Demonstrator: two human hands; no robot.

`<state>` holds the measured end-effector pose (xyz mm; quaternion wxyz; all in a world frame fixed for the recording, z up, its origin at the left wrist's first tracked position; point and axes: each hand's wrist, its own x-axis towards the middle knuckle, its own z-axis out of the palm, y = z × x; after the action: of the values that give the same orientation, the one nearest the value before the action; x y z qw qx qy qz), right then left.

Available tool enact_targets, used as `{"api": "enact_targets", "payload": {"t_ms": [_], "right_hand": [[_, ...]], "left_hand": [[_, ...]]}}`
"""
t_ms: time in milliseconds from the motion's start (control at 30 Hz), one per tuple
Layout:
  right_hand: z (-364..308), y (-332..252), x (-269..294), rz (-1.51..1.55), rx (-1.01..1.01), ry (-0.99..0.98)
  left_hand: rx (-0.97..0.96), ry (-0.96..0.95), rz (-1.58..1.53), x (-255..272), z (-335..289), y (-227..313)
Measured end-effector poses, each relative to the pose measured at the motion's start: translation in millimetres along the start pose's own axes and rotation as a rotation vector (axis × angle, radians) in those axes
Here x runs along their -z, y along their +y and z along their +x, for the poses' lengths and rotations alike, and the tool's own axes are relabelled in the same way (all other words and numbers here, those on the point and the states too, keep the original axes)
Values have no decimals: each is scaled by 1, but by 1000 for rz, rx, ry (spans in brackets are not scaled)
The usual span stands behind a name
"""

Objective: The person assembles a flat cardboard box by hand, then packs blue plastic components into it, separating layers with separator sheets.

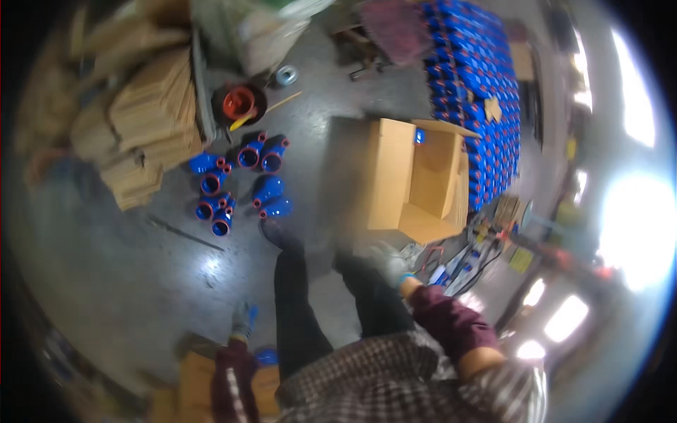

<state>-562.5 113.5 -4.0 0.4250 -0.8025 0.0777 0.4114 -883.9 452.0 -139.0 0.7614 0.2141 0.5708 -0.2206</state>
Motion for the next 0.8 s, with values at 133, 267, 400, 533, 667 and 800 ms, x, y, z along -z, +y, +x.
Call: {"api": "enact_targets", "payload": {"t_ms": [133, 267, 400, 533, 667, 800], "right_hand": [[-93, -57, 87, 322, -509, 227], [-157, -102, 117, 140, -647, 8], [-185, -154, 115, -156, -460, -245], [-170, -159, 121, -176, -371, -43], [-156, -152, 129, 64, -426, 169], [-158, -163, 132, 300, -585, 204]], "left_hand": [[-61, 154, 683, 98, -114, -24], [-601, -46, 1512, -86, -204, 132], [-599, -157, 1741, -217, -216, 243], [-563, -275, 1946, -347, -215, 315], [-455, -396, 2145, -431, -212, 353], [-362, -483, 2336, -504, -200, 387]]}}
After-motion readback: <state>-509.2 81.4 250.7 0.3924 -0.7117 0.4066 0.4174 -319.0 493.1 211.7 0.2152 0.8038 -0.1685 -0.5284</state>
